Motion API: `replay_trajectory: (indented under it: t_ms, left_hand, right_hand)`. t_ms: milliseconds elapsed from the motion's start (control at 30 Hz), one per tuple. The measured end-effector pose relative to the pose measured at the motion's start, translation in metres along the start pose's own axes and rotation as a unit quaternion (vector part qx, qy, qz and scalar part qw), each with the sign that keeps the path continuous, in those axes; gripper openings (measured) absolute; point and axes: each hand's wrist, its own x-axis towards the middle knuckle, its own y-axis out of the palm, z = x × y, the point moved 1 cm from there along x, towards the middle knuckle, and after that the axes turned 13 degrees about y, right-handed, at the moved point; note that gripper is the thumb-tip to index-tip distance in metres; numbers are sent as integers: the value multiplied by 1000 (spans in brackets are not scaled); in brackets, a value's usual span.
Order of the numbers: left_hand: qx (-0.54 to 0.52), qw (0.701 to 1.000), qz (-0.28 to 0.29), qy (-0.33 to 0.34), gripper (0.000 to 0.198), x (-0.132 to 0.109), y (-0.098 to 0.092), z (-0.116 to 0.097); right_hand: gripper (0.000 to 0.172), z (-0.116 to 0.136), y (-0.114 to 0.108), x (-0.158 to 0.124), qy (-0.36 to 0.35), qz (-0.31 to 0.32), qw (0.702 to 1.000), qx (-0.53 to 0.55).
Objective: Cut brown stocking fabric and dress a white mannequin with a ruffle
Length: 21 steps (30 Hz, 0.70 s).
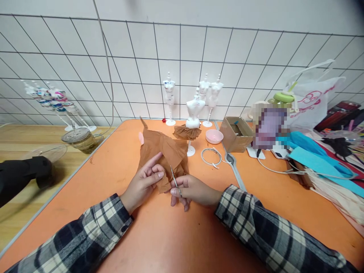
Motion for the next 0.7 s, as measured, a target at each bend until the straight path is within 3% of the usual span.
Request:
replay_trajectory:
  t_ms: [167,267,333,400,433,500,533,567,633,700]
  left_hand:
    - [51,998,46,7,67,-2,1,1]
    - [30,999,35,5,61,-2,2,0]
    - [14,1000,5,10,51,0,2,-2]
    - [44,998,-37,21,46,3,1,-4]
    - [84,994,-62,30,45,5,-1,-5]
    - [193,976,-95,43,44,9,-6,-5]
    - [247,963,-97,40,43,11,-8,-5]
    - [291,952,-90,29,43,12,-10,-4]
    - [344,937,-67,-3,46,13,-13,-1]
    - [342,939,-31,-29,53,12,-13,2]
  right_hand:
    - [22,3,2,0,-21,-103,994,-21]
    - [16,7,6,-5,-8,-56,997,-57]
    - [16,14,7,-11,-2,-15,996,-86]
    - [15,25,3,-20,-15,-15,993,-117]
    - [15,32,-2,-26,-26,-34,990,-135]
    - [8,50,-19,-43,-75,-172,966,-179]
    - [7,59,-31,-53,-94,-274,933,-214]
    - [9,68,-44,-65,-115,-389,878,-254]
    - [13,79,-72,-88,-107,-602,710,-350]
    - [20,83,-98,-108,-34,-720,550,-422]
